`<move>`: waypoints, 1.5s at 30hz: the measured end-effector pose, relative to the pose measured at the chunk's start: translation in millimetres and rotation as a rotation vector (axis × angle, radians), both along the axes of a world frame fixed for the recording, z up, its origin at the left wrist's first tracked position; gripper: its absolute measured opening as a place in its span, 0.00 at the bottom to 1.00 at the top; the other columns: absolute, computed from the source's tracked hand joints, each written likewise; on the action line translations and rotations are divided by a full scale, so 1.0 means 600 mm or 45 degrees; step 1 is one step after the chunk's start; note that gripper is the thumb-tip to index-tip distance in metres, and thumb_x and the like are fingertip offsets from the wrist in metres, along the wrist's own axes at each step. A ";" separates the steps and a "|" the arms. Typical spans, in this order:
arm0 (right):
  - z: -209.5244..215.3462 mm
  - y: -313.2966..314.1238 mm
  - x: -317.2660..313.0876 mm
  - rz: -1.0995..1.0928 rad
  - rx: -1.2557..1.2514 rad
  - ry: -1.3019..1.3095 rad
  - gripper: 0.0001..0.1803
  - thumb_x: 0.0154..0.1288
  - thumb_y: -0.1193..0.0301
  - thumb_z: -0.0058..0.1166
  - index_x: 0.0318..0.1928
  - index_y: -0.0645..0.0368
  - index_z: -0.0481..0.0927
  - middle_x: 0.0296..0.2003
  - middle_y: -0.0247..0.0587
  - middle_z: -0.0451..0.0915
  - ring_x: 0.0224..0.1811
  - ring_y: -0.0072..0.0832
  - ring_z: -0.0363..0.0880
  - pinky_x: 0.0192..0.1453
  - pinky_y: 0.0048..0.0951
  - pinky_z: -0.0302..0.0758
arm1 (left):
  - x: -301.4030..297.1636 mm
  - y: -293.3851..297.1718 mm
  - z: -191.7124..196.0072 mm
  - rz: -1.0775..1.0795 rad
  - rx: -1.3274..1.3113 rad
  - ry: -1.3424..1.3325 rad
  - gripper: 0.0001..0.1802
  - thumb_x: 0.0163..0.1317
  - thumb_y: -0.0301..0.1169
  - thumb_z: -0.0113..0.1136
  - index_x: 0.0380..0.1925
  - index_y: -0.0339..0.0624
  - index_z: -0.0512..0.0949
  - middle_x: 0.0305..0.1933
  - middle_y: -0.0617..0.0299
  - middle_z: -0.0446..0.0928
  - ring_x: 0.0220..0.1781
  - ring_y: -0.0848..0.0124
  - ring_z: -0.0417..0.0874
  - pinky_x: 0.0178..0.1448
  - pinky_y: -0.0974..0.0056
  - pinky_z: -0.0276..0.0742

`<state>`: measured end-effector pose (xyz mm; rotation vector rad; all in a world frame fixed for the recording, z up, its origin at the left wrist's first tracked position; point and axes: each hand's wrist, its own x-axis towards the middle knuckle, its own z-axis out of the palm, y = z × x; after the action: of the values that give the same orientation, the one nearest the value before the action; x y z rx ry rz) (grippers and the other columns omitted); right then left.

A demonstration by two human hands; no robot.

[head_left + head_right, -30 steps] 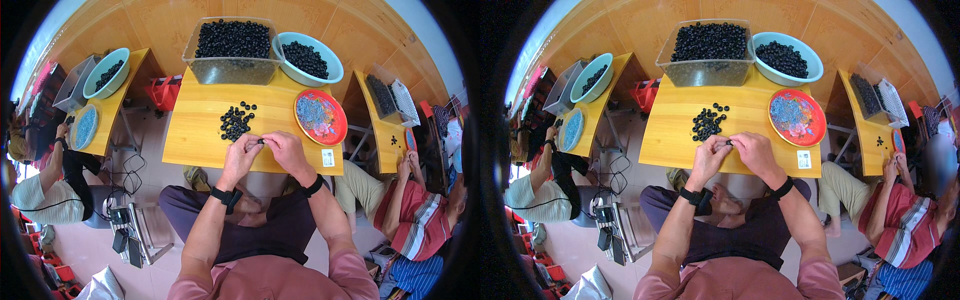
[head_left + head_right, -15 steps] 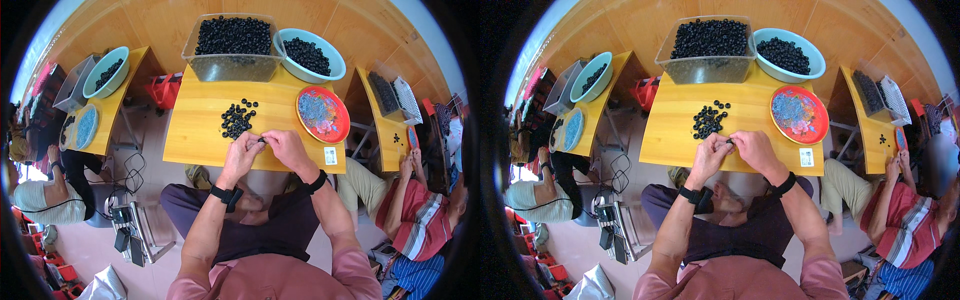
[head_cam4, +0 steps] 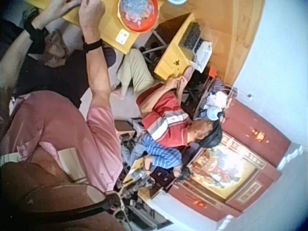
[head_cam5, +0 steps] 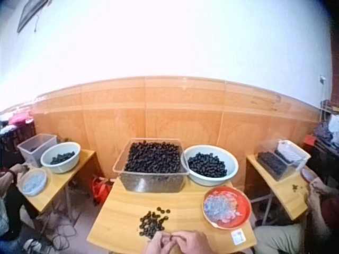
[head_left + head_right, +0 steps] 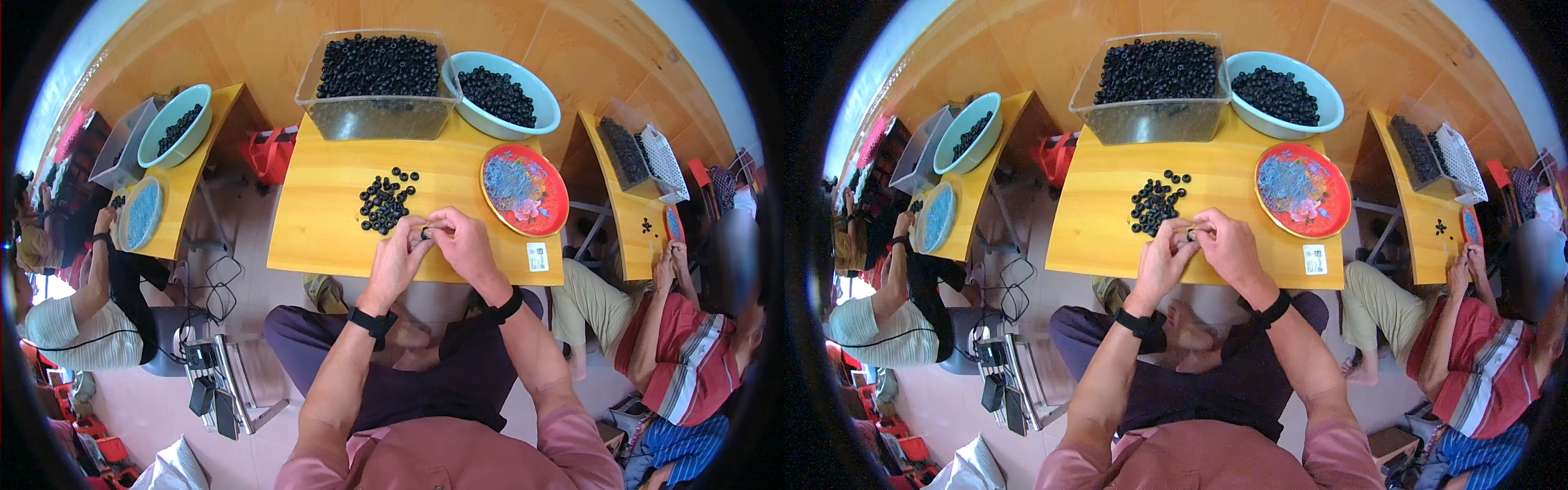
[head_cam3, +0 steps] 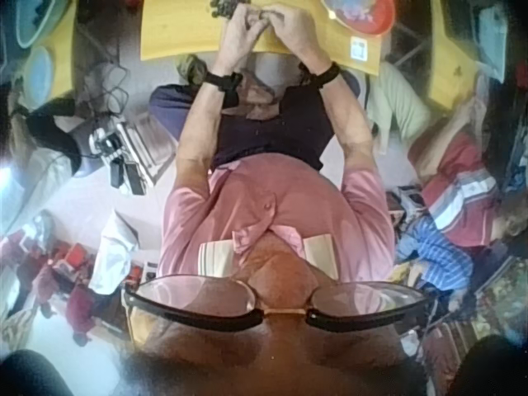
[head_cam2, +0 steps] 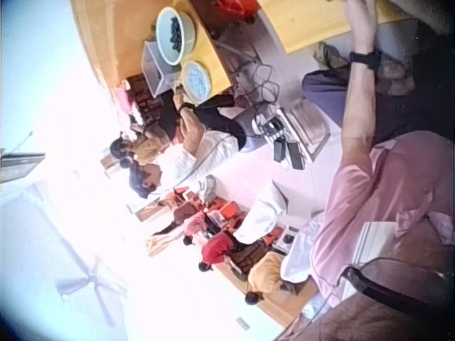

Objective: Sorting black rubber gaskets into groups on a table.

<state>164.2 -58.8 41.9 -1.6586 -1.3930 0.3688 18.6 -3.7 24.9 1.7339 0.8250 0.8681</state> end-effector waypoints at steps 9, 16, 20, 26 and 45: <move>-0.006 -0.009 0.005 0.005 -0.119 0.423 0.07 0.63 0.78 0.62 0.41 0.65 0.79 0.31 0.40 0.86 0.34 0.19 0.84 0.38 0.24 0.79 | 0.000 -0.010 0.000 -0.017 0.297 0.102 0.17 0.63 0.26 0.68 0.51 0.40 0.78 0.26 0.52 0.76 0.27 0.60 0.79 0.35 0.60 0.78; -0.025 -0.010 -0.014 -0.002 -0.124 0.502 0.06 0.60 0.78 0.64 0.36 0.65 0.80 0.30 0.35 0.84 0.33 0.17 0.81 0.39 0.24 0.79 | -0.002 -0.013 -0.024 0.061 0.342 0.204 0.13 0.62 0.29 0.69 0.44 0.38 0.78 0.24 0.53 0.80 0.25 0.63 0.83 0.33 0.61 0.78; -0.027 -0.010 -0.013 -0.011 -0.132 0.515 0.06 0.59 0.77 0.64 0.36 0.66 0.81 0.30 0.36 0.85 0.33 0.17 0.82 0.39 0.24 0.79 | 0.001 -0.013 -0.026 0.080 0.321 0.223 0.13 0.62 0.28 0.69 0.43 0.38 0.77 0.25 0.51 0.80 0.26 0.61 0.84 0.33 0.60 0.78; -0.035 -0.007 -0.007 0.041 -0.160 0.561 0.06 0.60 0.77 0.63 0.36 0.67 0.81 0.29 0.36 0.84 0.32 0.17 0.81 0.38 0.24 0.79 | -0.001 -0.007 -0.034 0.019 0.457 0.175 0.12 0.63 0.27 0.66 0.43 0.36 0.75 0.29 0.45 0.81 0.31 0.50 0.86 0.36 0.54 0.80; 0.113 0.033 0.163 0.063 -0.337 -0.068 0.09 0.57 0.76 0.59 0.38 0.64 0.86 0.29 0.45 0.86 0.32 0.34 0.87 0.42 0.34 0.82 | -0.013 -0.010 -0.022 -0.043 0.244 0.229 0.12 0.61 0.31 0.69 0.41 0.38 0.80 0.29 0.52 0.80 0.30 0.53 0.82 0.36 0.56 0.79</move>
<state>261.8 -38.8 109.9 -1.8608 -1.4769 0.5615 10.9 -9.7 11.5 2.0111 0.8495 0.7984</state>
